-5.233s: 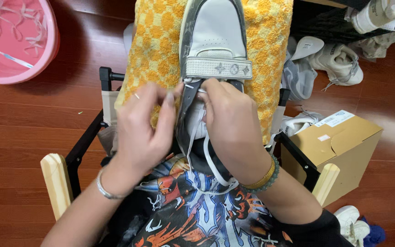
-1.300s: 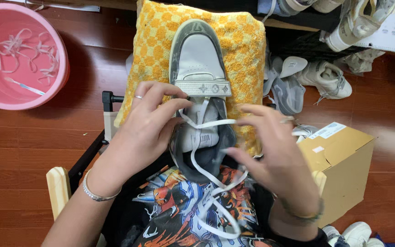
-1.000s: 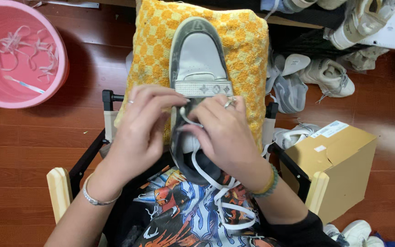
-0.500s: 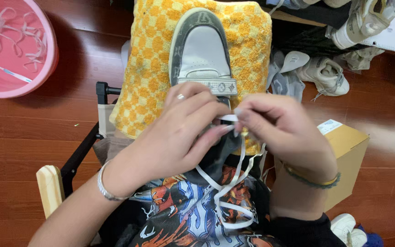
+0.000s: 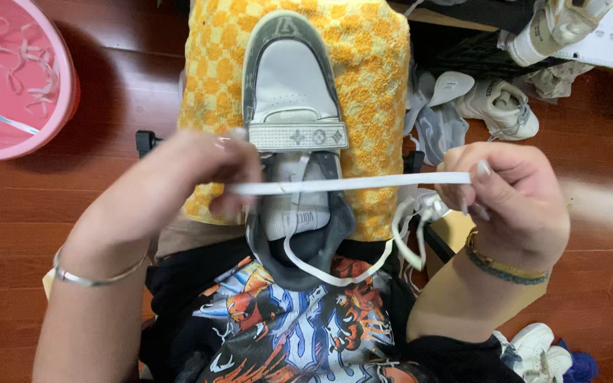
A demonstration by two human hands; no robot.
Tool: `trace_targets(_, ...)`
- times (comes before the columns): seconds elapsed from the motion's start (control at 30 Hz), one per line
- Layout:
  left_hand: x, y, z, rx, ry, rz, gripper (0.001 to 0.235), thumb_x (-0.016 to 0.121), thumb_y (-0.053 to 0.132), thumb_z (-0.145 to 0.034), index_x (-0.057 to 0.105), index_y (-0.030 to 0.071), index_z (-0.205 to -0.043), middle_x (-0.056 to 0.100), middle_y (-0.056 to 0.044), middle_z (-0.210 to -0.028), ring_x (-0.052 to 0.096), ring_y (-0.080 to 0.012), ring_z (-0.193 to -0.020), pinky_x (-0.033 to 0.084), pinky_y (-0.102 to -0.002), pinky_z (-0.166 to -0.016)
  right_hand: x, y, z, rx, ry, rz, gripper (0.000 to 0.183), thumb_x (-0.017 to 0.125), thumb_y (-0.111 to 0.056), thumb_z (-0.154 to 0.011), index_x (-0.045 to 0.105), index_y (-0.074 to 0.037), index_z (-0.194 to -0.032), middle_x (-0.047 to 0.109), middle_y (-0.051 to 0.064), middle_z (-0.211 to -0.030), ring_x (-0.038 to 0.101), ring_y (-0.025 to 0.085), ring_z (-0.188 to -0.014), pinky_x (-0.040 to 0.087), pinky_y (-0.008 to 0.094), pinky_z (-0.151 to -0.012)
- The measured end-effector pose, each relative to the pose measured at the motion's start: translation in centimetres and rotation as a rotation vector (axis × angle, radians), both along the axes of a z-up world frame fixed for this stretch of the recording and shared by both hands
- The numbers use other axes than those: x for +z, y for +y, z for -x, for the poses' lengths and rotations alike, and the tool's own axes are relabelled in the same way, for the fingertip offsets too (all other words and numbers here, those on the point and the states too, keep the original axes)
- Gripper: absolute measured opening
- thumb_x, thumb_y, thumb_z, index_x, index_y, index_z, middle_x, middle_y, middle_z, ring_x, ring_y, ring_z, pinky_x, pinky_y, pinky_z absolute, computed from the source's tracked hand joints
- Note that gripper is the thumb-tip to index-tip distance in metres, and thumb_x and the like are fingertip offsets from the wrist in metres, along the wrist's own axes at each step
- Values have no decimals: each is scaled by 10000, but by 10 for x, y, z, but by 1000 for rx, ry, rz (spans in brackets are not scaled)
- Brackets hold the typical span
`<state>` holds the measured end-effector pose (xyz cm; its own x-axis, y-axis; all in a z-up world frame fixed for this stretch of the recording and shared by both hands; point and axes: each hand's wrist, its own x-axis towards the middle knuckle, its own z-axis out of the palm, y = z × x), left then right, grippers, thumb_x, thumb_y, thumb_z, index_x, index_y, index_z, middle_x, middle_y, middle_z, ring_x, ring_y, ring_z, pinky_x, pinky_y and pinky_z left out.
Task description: The person threads white shoelaces through the eyelets of a grey and white sneaker resting on their lap. They pull the laces through the holes and adjust the tension repeatedly to ensure the laces are properly seated.
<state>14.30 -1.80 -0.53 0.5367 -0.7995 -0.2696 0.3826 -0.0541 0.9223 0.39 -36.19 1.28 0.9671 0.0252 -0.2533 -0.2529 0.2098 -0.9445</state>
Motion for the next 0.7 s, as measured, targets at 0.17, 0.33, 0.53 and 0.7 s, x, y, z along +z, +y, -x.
trace_targets(0.17,50,-36,15,-237,-420,-285,284,601,336,-984,714,81,-930,663,-16,-629,611,-119,-554,496,-286,-538,9,41,-4,187,-104,109,345,598,-247,-1115,630,-1,-874,609,57,-795,515,103,-755,390,262,-681)
trace_targets(0.33,56,-39,24,-15,-491,55,219,570,193,-1037,687,8,-1023,633,-51,-783,568,-128,-671,464,-277,-593,11,57,-7,133,-15,140,273,599,-223,-1028,667,19,-922,610,54,-800,440,64,-658,328,234,-583)
trace_targets(0.53,47,20,9,284,-315,247,281,547,123,-1081,631,-14,-850,605,-41,-766,557,-104,-704,460,-287,-702,-11,26,7,-54,-257,-21,356,596,-207,-1111,624,21,-840,605,81,-723,411,64,-577,335,244,-624)
trace_targets(0.7,41,28,6,458,-521,-75,189,567,80,-1041,654,-42,-925,592,-124,-836,536,-228,-800,440,-366,-798,-23,27,13,45,-348,-43,314,581,-201,-1088,637,0,-855,642,104,-821,548,129,-694,398,248,-633)
